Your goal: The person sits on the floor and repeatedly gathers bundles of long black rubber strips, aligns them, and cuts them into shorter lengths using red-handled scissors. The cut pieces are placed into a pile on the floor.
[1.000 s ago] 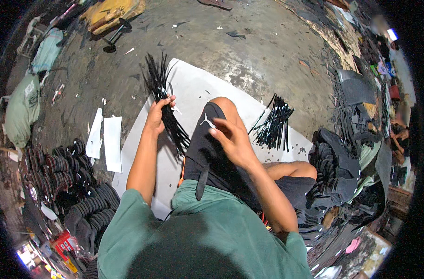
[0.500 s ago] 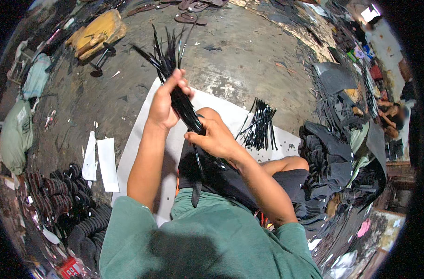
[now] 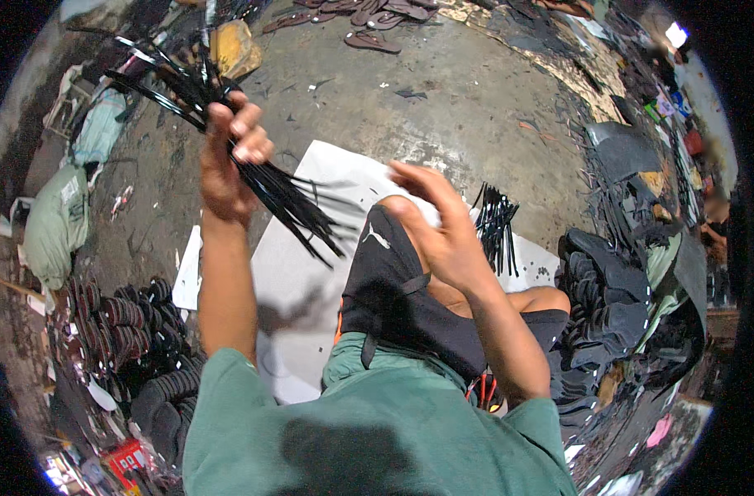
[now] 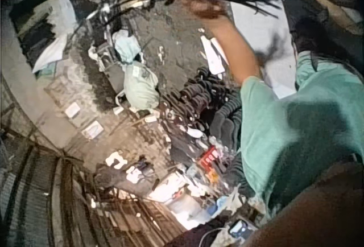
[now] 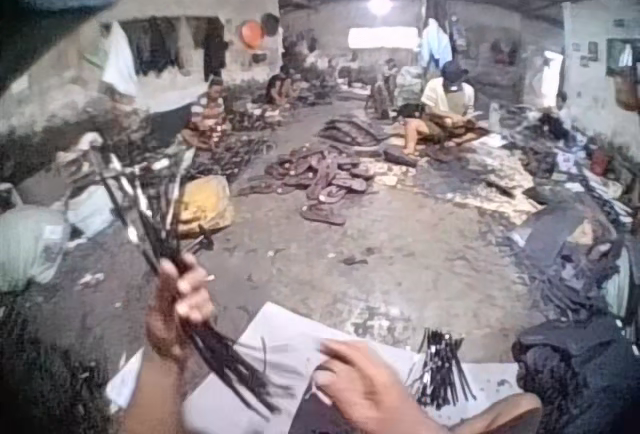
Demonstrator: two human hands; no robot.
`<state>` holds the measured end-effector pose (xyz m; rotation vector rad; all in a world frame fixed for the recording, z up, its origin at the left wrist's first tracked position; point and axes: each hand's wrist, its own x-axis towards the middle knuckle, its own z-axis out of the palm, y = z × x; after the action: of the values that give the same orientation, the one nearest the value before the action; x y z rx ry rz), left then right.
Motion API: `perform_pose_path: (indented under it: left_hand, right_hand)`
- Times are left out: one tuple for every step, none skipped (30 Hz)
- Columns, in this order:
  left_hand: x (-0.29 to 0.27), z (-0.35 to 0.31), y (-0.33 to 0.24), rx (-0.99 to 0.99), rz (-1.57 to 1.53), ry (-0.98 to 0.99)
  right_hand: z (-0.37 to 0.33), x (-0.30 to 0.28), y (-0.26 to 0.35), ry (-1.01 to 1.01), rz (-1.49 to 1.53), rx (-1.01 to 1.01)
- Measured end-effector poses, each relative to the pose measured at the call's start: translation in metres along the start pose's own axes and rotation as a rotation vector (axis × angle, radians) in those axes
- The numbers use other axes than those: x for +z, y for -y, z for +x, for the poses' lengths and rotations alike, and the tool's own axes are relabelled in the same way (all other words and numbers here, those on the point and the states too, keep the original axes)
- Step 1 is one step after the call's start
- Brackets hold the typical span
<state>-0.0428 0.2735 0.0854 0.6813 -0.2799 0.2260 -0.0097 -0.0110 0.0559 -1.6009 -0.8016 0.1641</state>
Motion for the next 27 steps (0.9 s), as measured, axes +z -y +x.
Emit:
perform_pose_path:
  left_hand:
    - [0.017, -0.002, 0.017, 0.033, 0.058, -0.022]
    - [0.032, -0.005, 0.028, 0.031, 0.104, -0.054]
    - [0.041, -0.004, 0.037, 0.010, 0.068, -0.031]
    - [0.049, -0.004, 0.042, -0.004, 0.035, -0.015]
    - [0.057, 0.000, 0.049, 0.021, 0.017, 0.000]
    - [0.056, 0.001, 0.055, 0.029, -0.042, 0.007]
    - [0.060, 0.002, 0.063, 0.050, -0.021, -0.046]
    - [0.062, 0.003, 0.070, 0.071, 0.001, -0.099]
    - [0.059, 0.005, 0.076, 0.056, 0.031, -0.042]
    - [0.054, 0.006, 0.080, 0.034, 0.013, -0.030]
    - [0.049, 0.006, 0.083, 0.013, -0.006, -0.018]
    - [0.047, 0.008, 0.085, -0.008, -0.024, -0.003]
    - [0.047, 0.009, 0.086, -0.048, -0.141, 0.027]
    - [0.043, 0.013, 0.087, -0.082, -0.271, 0.047]
    - [0.034, 0.021, 0.085, -0.111, -0.397, 0.064]
    - [0.028, 0.027, 0.082, -0.137, -0.525, 0.077]
    - [0.024, 0.032, 0.080, -0.149, -0.585, 0.056]
    - [0.020, 0.034, 0.079, -0.158, -0.612, 0.040]
    - [0.016, 0.035, 0.079, -0.169, -0.640, 0.024]
    - [0.012, 0.035, 0.079, -0.180, -0.667, 0.009]
    - [0.007, 0.036, 0.078, -0.177, -0.645, -0.009]
    - [0.005, 0.038, 0.074, -0.175, -0.639, -0.023]
    - [-0.001, 0.038, 0.065, -0.153, -0.648, -0.025]
    - [-0.006, 0.036, 0.054, -0.127, -0.655, -0.027]
    - [-0.008, 0.036, 0.047, -0.115, -0.622, -0.039]
    - [-0.007, 0.035, 0.041, -0.099, -0.582, -0.048]
    - [-0.006, 0.038, 0.044, -0.129, -0.524, -0.090]
  right_hand:
    - [0.013, 0.006, 0.007, 0.051, -0.118, -0.137]
    - [0.019, 0.017, 0.016, 0.110, -0.111, -0.058]
    - [0.024, 0.029, 0.009, 0.149, -0.028, -0.019]
    - [0.028, 0.035, 0.005, 0.197, 0.059, 0.018]
    - [0.026, 0.031, 0.006, 0.234, 0.137, 0.103]
    - [0.023, 0.028, 0.012, 0.279, 0.224, 0.187]
    - [0.021, 0.026, 0.015, 0.323, 0.311, 0.271]
    - [0.019, 0.024, 0.012, 0.357, 0.389, 0.332]
    - [0.014, 0.020, 0.006, 0.382, 0.469, 0.399]
    - [0.008, 0.018, 0.000, 0.407, 0.551, 0.466]
    - [0.002, 0.016, -0.003, 0.399, 0.680, 0.537]
    - [-0.004, 0.013, -0.008, 0.431, 0.763, 0.626]
    - [-0.010, 0.009, -0.014, 0.464, 0.846, 0.714]
    - [-0.018, 0.008, -0.022, 0.496, 0.931, 0.801]
    - [-0.026, 0.014, -0.030, 0.402, 0.909, 0.874]
    - [-0.036, 0.019, -0.038, 0.302, 0.885, 0.944]
    - [-0.043, 0.020, -0.044, 0.228, 1.018, 1.035]
    - [-0.046, 0.018, -0.045, 0.154, 1.152, 1.124]
    - [-0.048, 0.010, -0.042, 0.190, 1.197, 0.973]
    - [-0.051, 0.010, -0.039, 0.190, 1.080, 0.988]
    - [-0.056, 0.009, -0.037, 0.179, 0.964, 0.995]
    - [-0.060, 0.005, -0.036, 0.158, 0.848, 1.002]
    - [-0.065, -0.011, -0.042, 0.265, 0.616, 0.937]
    - [-0.069, -0.026, -0.048, 0.370, 0.385, 0.862]
    - [-0.077, -0.048, -0.060, 0.388, 0.157, 0.815]
    - [-0.088, -0.077, -0.079, 0.407, -0.068, 0.761]
    - [-0.112, -0.126, -0.126, 0.325, -0.251, 0.389]
